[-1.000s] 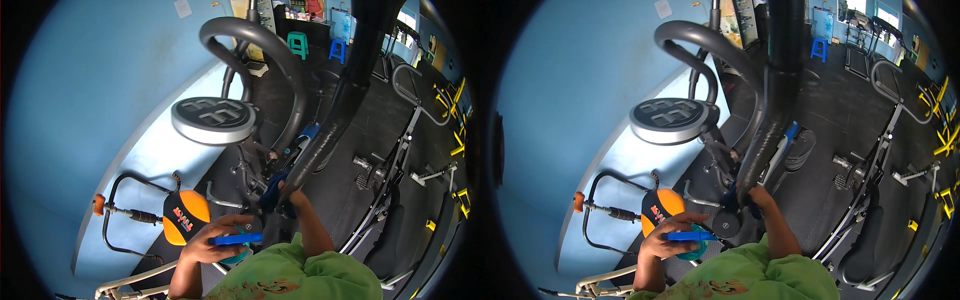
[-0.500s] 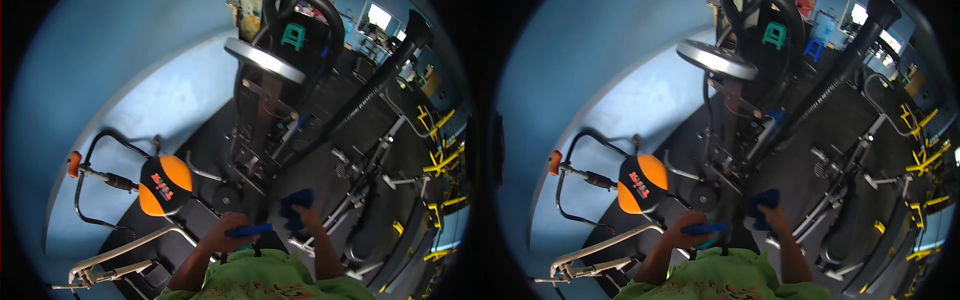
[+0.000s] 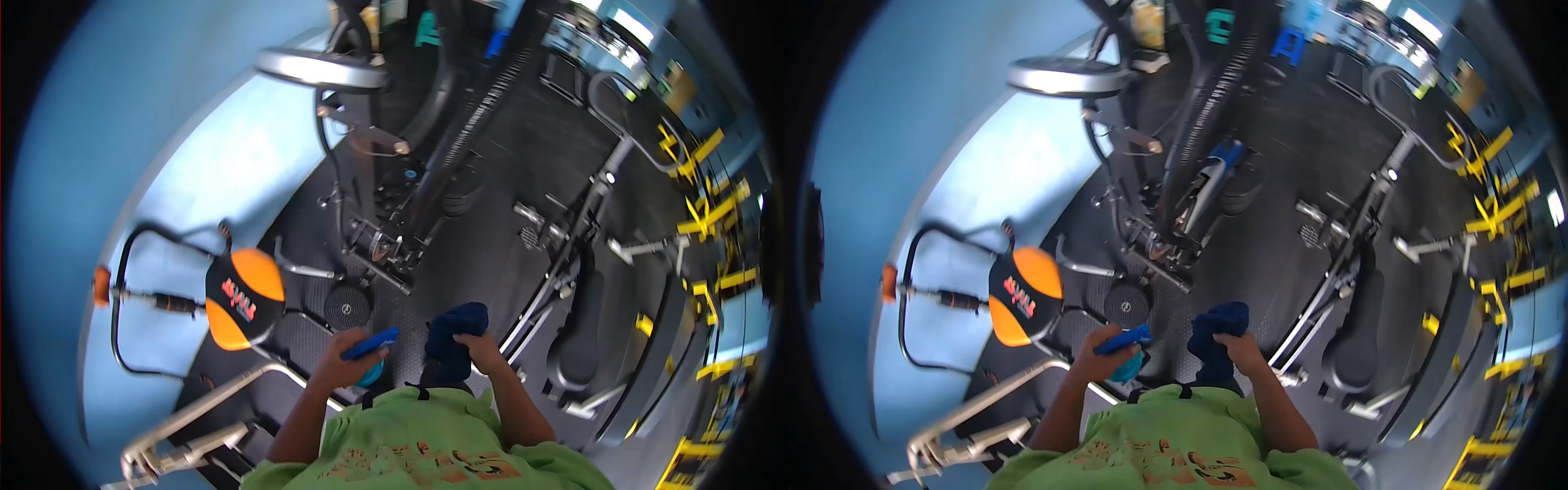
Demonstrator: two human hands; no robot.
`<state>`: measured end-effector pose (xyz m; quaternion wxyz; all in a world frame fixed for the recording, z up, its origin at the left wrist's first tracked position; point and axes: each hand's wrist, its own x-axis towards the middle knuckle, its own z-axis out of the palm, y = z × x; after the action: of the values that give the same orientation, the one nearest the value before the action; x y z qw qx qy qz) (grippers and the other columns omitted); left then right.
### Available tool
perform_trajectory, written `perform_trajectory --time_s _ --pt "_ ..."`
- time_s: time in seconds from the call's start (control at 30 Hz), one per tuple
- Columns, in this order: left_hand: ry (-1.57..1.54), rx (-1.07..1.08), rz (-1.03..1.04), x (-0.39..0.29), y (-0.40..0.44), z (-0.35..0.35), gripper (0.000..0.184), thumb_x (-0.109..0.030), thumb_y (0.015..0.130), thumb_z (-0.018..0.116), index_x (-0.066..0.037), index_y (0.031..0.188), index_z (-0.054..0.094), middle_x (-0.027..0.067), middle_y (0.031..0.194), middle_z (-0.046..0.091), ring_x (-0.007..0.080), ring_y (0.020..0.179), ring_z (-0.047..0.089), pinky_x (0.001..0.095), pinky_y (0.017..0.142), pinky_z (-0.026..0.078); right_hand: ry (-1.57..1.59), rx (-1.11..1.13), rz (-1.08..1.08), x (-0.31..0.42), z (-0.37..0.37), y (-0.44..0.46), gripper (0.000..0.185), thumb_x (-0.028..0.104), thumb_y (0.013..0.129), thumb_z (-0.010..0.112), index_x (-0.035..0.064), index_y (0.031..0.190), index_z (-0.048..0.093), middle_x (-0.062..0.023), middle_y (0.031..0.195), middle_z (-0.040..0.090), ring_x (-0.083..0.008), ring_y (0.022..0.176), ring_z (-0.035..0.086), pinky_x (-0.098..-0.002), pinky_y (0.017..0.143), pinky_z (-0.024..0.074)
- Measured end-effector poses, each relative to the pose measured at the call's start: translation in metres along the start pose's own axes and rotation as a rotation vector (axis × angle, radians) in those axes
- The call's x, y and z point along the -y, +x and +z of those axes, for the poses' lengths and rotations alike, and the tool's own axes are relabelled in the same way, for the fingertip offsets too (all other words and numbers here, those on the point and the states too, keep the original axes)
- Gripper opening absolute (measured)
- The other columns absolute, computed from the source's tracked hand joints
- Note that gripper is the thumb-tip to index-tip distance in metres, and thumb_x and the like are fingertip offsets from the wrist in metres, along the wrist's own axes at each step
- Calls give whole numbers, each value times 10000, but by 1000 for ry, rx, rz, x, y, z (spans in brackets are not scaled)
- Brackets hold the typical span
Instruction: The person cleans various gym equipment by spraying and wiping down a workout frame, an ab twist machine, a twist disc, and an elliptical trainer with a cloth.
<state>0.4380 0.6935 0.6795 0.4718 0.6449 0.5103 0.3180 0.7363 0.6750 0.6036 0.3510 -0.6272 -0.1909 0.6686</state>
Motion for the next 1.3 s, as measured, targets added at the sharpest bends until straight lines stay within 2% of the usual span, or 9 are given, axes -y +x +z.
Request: perform_trajectory --time_s 0.17,0.37,0.47,0.53,0.7,0.87,0.97,1.03,1.3 --pt "-53 -209 91 4 19 46 133 -107 794 772 -32 825 666 54 701 564 147 653 565 289 612 447 -246 79 -174 4 -52 27 418 36 813 670 -19 1218 584 -126 1136 648 -246 1003 643 -361 931 501" --pt "-209 -440 75 2 11 103 156 -97 796 771 -12 776 641 74 715 600 179 627 570 318 577 435 -403 231 -23 26 -100 69 443 66 794 692 -32 1213 588 -142 1134 644 -243 1052 618 -359 943 478" --pt "-226 -579 44 2 -5 120 172 -127 794 773 -14 760 648 87 710 624 202 608 606 327 560 452 -651 240 -28 65 -78 83 419 73 792 694 -19 1190 606 -129 1127 648 -238 1047 619 -357 947 472" --pt "-209 -662 14 4 -18 125 194 -156 791 776 -18 744 648 100 717 648 226 603 636 338 556 469 -675 494 -350 78 -62 96 413 82 787 689 -4 1184 618 -104 1127 652 -224 1042 619 -351 951 465" --pt "-229 -783 -101 1 -34 133 155 -123 769 770 -21 758 654 110 741 660 213 644 647 329 596 486 -566 623 -177 66 -32 103 405 82 786 672 4 1181 628 -78 1116 657 -203 1035 615 -347 961 454" --pt "-274 -759 -99 -11 -22 129 145 -147 780 753 -29 838 693 94 789 682 202 697 663 337 649 502 -513 746 -200 55 -15 79 330 79 791 677 10 1112 643 -64 1053 657 -186 995 613 -340 924 468" --pt "-100 -700 -120 -22 -7 122 186 -189 790 752 -28 859 688 105 781 686 237 713 680 358 648 509 -394 720 -153 59 -22 69 318 92 787 689 15 1090 635 -66 1029 648 -187 978 613 -338 902 474" --pt "-17 -607 -109 -21 6 118 201 -177 787 790 -34 787 649 50 661 589 148 601 568 307 569 435 -317 634 -193 67 -29 76 341 121 784 711 14 1095 618 -74 1028 639 -191 971 612 -337 890 476" --pt "-45 -492 58 -7 56 75 196 -151 778 790 -16 816 652 78 694 598 191 617 600 330 574 455 -348 510 -252 113 10 66 427 185 807 743 14 1175 609 -96 1103 641 -198 1004 618 -342 926 468"
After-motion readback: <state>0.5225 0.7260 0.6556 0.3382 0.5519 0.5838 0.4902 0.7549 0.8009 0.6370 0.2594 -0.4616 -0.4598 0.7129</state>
